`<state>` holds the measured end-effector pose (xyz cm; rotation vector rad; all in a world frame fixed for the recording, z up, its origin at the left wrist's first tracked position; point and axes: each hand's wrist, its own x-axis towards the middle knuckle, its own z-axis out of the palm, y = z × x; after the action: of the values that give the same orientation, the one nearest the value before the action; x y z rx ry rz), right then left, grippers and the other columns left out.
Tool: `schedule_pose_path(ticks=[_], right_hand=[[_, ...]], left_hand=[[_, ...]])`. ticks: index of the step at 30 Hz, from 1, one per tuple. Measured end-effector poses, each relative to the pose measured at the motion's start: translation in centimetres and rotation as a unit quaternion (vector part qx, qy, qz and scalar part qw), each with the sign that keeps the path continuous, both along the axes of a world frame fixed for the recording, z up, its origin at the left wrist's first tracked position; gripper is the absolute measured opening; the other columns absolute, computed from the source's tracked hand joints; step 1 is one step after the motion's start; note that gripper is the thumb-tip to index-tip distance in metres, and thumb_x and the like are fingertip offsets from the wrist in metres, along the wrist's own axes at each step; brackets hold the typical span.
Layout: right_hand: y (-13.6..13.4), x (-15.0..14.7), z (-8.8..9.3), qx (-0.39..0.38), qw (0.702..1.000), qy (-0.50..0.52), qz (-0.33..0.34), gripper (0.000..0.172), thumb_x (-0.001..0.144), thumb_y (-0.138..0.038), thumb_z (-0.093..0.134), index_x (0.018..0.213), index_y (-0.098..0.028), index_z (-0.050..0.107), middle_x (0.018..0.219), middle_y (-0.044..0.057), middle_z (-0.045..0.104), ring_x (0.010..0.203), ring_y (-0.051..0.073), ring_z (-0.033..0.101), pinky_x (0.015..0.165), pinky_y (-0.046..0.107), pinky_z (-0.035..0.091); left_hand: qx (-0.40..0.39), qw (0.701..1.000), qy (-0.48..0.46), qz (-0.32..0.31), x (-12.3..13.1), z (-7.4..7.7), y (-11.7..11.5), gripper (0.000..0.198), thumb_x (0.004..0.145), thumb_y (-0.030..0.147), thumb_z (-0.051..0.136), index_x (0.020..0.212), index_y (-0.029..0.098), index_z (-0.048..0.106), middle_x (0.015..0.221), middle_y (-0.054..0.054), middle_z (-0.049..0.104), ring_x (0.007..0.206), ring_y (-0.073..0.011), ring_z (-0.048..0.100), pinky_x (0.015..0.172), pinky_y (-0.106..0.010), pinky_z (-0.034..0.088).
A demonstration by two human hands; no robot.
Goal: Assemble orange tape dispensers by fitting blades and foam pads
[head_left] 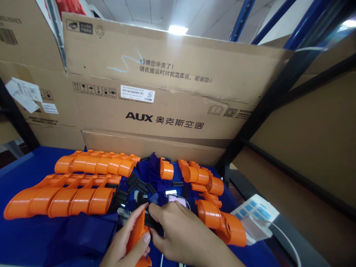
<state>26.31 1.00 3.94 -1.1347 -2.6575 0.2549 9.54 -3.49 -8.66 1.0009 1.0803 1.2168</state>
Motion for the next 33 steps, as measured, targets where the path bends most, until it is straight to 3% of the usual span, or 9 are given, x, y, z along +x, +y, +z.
schedule_pose_path(ticks=[5,7,9,11,14,18,25,29,33], right_hand=[[-0.1,0.6,0.3,-0.073,0.996,0.056,0.015,0.014,0.084,-0.019,0.060,0.097,-0.022,0.060,0.079,0.001,0.067,0.066,0.017,0.062,0.055,0.027,0.043],[0.5,1.3,0.2,-0.108,0.989,0.094,0.034,0.018,0.086,-0.019,0.059,0.103,-0.025,0.059,0.080,-0.001,0.068,0.071,0.017,0.063,0.060,0.027,0.046],[1.8,2.0,-0.3,-0.102,0.989,0.109,0.017,0.020,0.093,-0.019,0.051,0.110,-0.026,0.058,0.081,-0.001,0.068,0.073,0.017,0.064,0.064,0.028,0.048],[3.4,2.7,-1.2,-0.051,0.995,0.072,-0.046,0.027,0.096,-0.016,0.043,0.117,-0.024,0.058,0.085,0.002,0.069,0.077,0.018,0.064,0.069,0.030,0.049],[5.7,3.0,-3.1,0.008,0.995,-0.027,-0.099,0.025,0.091,-0.022,0.057,0.114,-0.018,0.065,0.098,0.010,0.070,0.096,0.027,0.063,0.083,0.040,0.047],[6.7,2.2,-5.3,0.011,0.993,-0.073,-0.094,0.031,0.085,-0.036,0.071,0.110,-0.018,0.069,0.101,0.012,0.069,0.103,0.031,0.059,0.088,0.042,0.042],[6.2,1.3,-6.6,0.016,0.992,-0.101,-0.075,0.008,0.090,-0.022,0.062,0.094,-0.020,0.068,0.094,0.008,0.071,0.095,0.025,0.060,0.082,0.033,0.040],[6.4,0.8,-7.2,0.023,0.991,-0.099,-0.085,0.017,0.095,-0.034,0.057,0.098,-0.021,0.067,0.095,0.009,0.071,0.097,0.026,0.060,0.084,0.034,0.040],[6.3,-0.2,-8.0,0.035,0.988,-0.108,-0.103,0.029,0.090,-0.040,0.062,0.110,-0.019,0.064,0.100,0.012,0.070,0.098,0.031,0.058,0.083,0.040,0.039]], left_hand=[[-0.028,0.994,-0.104,-0.035,0.1,0.3,0.0,0.083,0.082,0.038,0.077,0.152,0.031,0.033,0.076,-0.002,0.075,0.062,-0.0222,0.072,0.066,-0.038,0.062],[-0.065,0.984,-0.167,-0.025,-0.1,0.5,0.1,0.084,0.077,0.035,0.081,0.148,0.031,0.035,0.074,-0.001,0.075,0.060,-0.0214,0.071,0.063,-0.037,0.062],[-0.092,0.972,-0.215,0.000,-0.4,0.6,0.3,0.081,0.073,0.034,0.085,0.142,0.031,0.041,0.078,-0.003,0.077,0.058,-0.0200,0.070,0.062,-0.037,0.062],[-0.106,0.965,-0.239,0.017,-0.7,0.8,0.3,0.077,0.071,0.031,0.087,0.135,0.032,0.044,0.078,-0.002,0.078,0.057,-0.0193,0.070,0.062,-0.037,0.062],[-0.119,0.961,-0.247,0.022,-1.0,1.0,0.4,0.072,0.072,0.030,0.087,0.129,0.033,0.044,0.081,-0.003,0.080,0.055,-0.0189,0.070,0.061,-0.037,0.061],[-0.116,0.965,-0.235,0.018,-1.3,1.0,0.2,0.072,0.071,0.031,0.088,0.128,0.033,0.044,0.082,-0.004,0.081,0.055,-0.0182,0.070,0.060,-0.035,0.061],[-0.107,0.967,-0.231,0.026,-1.5,0.7,0.3,0.069,0.073,0.029,0.087,0.127,0.031,0.043,0.078,-0.004,0.080,0.055,-0.0183,0.069,0.059,-0.035,0.061],[-0.111,0.967,-0.229,0.030,-1.4,0.9,0.4,0.070,0.072,0.029,0.087,0.127,0.031,0.044,0.074,-0.001,0.079,0.054,-0.0179,0.070,0.061,-0.034,0.062],[-0.101,0.969,-0.225,0.033,-1.5,1.0,0.3,0.070,0.071,0.029,0.088,0.125,0.033,0.045,0.070,0.001,0.078,0.055,-0.0181,0.070,0.061,-0.033,0.061]])
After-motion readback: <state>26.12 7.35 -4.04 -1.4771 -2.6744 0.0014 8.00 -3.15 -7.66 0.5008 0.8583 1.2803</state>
